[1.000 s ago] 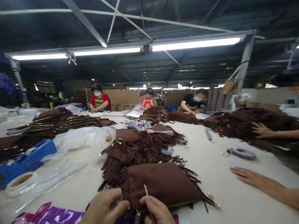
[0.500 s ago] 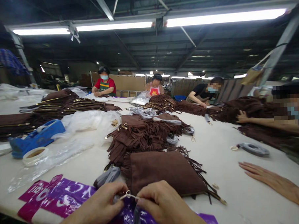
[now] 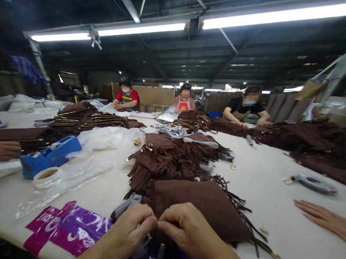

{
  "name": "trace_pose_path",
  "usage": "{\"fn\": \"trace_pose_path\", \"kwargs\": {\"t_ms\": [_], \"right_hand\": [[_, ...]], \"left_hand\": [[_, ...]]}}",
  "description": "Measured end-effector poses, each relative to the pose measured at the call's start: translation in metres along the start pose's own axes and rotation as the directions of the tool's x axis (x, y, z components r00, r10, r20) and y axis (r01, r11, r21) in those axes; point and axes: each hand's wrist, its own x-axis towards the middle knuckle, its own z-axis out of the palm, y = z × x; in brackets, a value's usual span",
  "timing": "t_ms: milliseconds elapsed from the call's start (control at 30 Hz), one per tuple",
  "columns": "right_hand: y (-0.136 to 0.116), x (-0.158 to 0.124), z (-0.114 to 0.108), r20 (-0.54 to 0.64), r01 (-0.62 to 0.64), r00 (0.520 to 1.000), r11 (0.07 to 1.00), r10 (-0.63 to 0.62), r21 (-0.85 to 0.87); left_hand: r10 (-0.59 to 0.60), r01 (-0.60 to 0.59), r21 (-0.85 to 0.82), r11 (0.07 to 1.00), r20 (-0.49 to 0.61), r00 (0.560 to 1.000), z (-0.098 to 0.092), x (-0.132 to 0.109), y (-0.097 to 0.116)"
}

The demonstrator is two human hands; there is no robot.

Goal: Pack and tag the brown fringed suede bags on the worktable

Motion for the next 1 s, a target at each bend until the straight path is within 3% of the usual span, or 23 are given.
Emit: {"fn": "trace_pose_path", "kwargs": {"t_ms": [100,233,333,500,567,667,767,867,1000], "right_hand": [[-0.001,0.0,-0.001,-0.012,-0.01,1.0,1.0,0.01,0.006],[-0.001,-0.001,0.001,0.002,-0.086,0.996,0.973,0.087,0.217],[0.001,-0.001,0.004,-0.042,-0.136,0.986,0.93,0.16,0.34],[0.002,-0.002,0.012,-0.087,-0.154,0.976,0.916,0.2,0.37],[0.002,-0.002,0.014,-0.084,-0.152,0.978,0.927,0.191,0.343],[0.002,-0.003,0.014,-0.068,-0.147,0.983,0.951,0.171,0.272],[0.005,-0.004,0.013,-0.057,-0.139,0.987,0.976,0.15,0.166],[0.008,-0.002,0.014,-0.054,-0.104,0.993,0.994,0.106,0.034],[0.009,0.003,0.016,-0.048,-0.047,0.998,0.994,0.042,-0.094]], "left_hand": [[-0.03,0.04,-0.203,0.978,0.051,0.998,0.007,0.012,-0.009],[-0.052,0.05,-0.419,0.907,0.008,0.999,0.008,0.017,-0.011],[-0.082,0.082,-0.472,0.878,0.022,0.996,0.006,0.015,-0.01],[-0.078,0.082,-0.502,0.861,0.03,0.997,0.001,0.011,-0.012],[-0.068,0.066,-0.4,0.914,0.009,0.998,-0.001,0.007,-0.01],[-0.035,0.034,-0.026,0.999,-0.066,0.997,-0.005,-0.003,-0.006],[-0.045,0.053,0.316,0.947,-0.032,0.998,-0.005,-0.014,-0.003],[-0.089,0.057,0.444,0.894,0.051,0.995,-0.001,-0.019,-0.002],[-0.065,0.039,0.481,0.876,0.037,0.997,0.004,-0.017,-0.005]]}}
